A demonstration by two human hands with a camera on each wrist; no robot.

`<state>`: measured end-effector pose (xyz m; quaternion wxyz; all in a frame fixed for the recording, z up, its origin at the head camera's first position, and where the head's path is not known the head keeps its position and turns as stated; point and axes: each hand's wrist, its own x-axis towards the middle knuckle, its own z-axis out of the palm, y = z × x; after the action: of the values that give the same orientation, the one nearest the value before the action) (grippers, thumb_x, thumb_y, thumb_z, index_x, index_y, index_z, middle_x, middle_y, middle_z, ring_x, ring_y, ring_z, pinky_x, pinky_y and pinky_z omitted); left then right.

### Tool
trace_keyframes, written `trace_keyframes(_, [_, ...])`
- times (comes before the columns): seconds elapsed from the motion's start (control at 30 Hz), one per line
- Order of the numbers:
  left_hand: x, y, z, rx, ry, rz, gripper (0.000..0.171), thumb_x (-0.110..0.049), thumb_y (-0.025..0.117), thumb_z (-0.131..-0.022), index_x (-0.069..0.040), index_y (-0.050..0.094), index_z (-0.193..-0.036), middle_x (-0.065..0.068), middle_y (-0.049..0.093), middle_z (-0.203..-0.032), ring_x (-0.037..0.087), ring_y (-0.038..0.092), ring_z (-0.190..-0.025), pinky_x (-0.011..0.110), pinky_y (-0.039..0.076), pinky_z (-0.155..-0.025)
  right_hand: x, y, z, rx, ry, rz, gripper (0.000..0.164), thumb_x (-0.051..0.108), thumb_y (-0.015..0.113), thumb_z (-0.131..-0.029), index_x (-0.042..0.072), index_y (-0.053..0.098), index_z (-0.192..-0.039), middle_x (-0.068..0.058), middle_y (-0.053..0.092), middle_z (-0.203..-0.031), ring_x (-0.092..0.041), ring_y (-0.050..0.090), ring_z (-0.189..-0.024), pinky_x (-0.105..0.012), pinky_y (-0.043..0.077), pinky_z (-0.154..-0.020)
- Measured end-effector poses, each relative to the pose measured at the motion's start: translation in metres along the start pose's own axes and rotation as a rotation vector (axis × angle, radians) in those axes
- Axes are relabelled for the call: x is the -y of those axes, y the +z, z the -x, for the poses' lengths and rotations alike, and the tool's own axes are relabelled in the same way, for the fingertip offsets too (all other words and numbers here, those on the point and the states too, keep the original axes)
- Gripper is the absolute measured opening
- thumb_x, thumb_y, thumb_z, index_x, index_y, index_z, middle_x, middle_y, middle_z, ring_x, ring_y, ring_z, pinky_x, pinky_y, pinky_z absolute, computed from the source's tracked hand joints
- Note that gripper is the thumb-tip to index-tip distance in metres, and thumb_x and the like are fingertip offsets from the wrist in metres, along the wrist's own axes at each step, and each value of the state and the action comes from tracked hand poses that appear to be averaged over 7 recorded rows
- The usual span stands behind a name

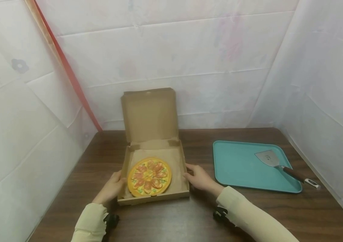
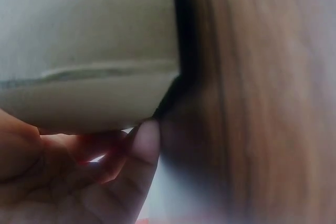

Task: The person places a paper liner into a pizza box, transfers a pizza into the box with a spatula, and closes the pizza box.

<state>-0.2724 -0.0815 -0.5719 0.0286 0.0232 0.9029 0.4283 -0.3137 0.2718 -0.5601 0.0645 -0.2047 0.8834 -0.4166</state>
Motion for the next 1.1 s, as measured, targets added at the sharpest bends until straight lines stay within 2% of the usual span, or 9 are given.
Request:
trace_keyframes(0.13, [0.0023, -0.0007, -0.0011, -0.001, 0.01, 0.019, 0.045, -0.008, 0.043, -0.099, 0.003, 0.043, -0.143, 0.029, 0.041, -0.141, 0.041, 0.038, -0.131, 0.065, 0.03, -0.109, 0.0005, 0.0005, 0.0006, -0.001, 0.005, 0.003, 0.05, 0.015, 0.057, -0.098, -0.005, 0.045, -0.142, -0.023, 0.053, -0.141, -0.036, 0.057, -0.124, -0.05, 0.049, -0.101])
trace_keyframes(0.27, [0.0038, -0.0004, -0.002, -0.012, 0.039, 0.019, 0.041, -0.007, 0.044, -0.099, 0.003, 0.049, -0.139, 0.028, 0.047, -0.136, 0.038, 0.044, -0.125, 0.06, 0.036, -0.106, 0.002, 0.0004, 0.0016, -0.005, 0.017, -0.005, 0.051, 0.015, 0.058, -0.097, -0.005, 0.045, -0.143, -0.023, 0.053, -0.141, -0.037, 0.06, -0.12, -0.049, 0.052, -0.096])
trace_keyframes(0.37, [0.0036, -0.0004, -0.0018, -0.017, 0.052, 0.01, 0.039, -0.007, 0.045, -0.098, 0.003, 0.052, -0.135, 0.027, 0.049, -0.132, 0.037, 0.046, -0.122, 0.058, 0.038, -0.103, 0.0034, -0.0002, 0.0022, -0.014, 0.026, 0.004, 0.051, 0.015, 0.058, -0.097, -0.005, 0.045, -0.143, -0.023, 0.053, -0.142, -0.037, 0.059, -0.121, -0.05, 0.05, -0.099])
trace_keyframes(0.5, [0.0023, -0.0011, -0.0006, -0.013, 0.019, 0.003, 0.043, -0.01, 0.046, -0.099, 0.001, 0.048, -0.14, 0.027, 0.045, -0.136, 0.039, 0.04, -0.129, 0.063, 0.034, -0.106, 0.0043, -0.0014, 0.002, -0.007, 0.04, 0.002, 0.052, 0.013, 0.059, -0.096, -0.005, 0.045, -0.142, -0.024, 0.052, -0.142, -0.037, 0.06, -0.12, -0.048, 0.053, -0.094])
trace_keyframes(0.63, [0.0005, -0.0022, 0.0002, -0.003, 0.01, -0.009, 0.045, -0.013, 0.046, -0.101, 0.0, 0.044, -0.144, 0.026, 0.045, -0.137, 0.04, 0.04, -0.13, 0.065, 0.035, -0.105, 0.0036, -0.0021, 0.0009, -0.001, 0.045, -0.006, 0.052, 0.011, 0.059, -0.096, -0.007, 0.044, -0.142, -0.026, 0.051, -0.141, -0.037, 0.061, -0.118, -0.045, 0.055, -0.089])
trace_keyframes(0.8, [0.0011, -0.003, 0.0001, -0.001, 0.019, -0.014, 0.044, -0.014, 0.047, -0.101, -0.001, 0.046, -0.143, 0.024, 0.047, -0.134, 0.037, 0.043, -0.126, 0.062, 0.039, -0.103, 0.0032, -0.0031, 0.0007, 0.012, 0.035, -0.023, 0.053, 0.011, 0.059, -0.095, -0.008, 0.044, -0.142, -0.029, 0.05, -0.141, -0.04, 0.06, -0.118, -0.048, 0.054, -0.094])
trace_keyframes(0.97, [0.004, -0.005, -0.0006, 0.009, 0.052, -0.009, 0.044, -0.013, 0.049, -0.1, -0.002, 0.047, -0.142, 0.023, 0.05, -0.134, 0.037, 0.043, -0.127, 0.062, 0.039, -0.103, 0.003, -0.0046, 0.0002, 0.025, -0.006, -0.032, 0.055, 0.009, 0.058, -0.093, -0.012, 0.042, -0.141, -0.034, 0.048, -0.139, -0.043, 0.061, -0.115, -0.044, 0.058, -0.086])
trace_keyframes(1.1, [0.0062, -0.0072, -0.0012, 0.017, 0.065, -0.019, 0.047, -0.015, 0.051, -0.1, -0.004, 0.045, -0.145, 0.02, 0.052, -0.134, 0.035, 0.045, -0.126, 0.061, 0.04, -0.103, 0.0006, -0.0056, -0.0018, 0.028, 0.024, -0.068, 0.057, 0.007, 0.06, -0.092, -0.011, 0.04, -0.143, -0.033, 0.047, -0.141, -0.043, 0.059, -0.117, -0.042, 0.058, -0.085])
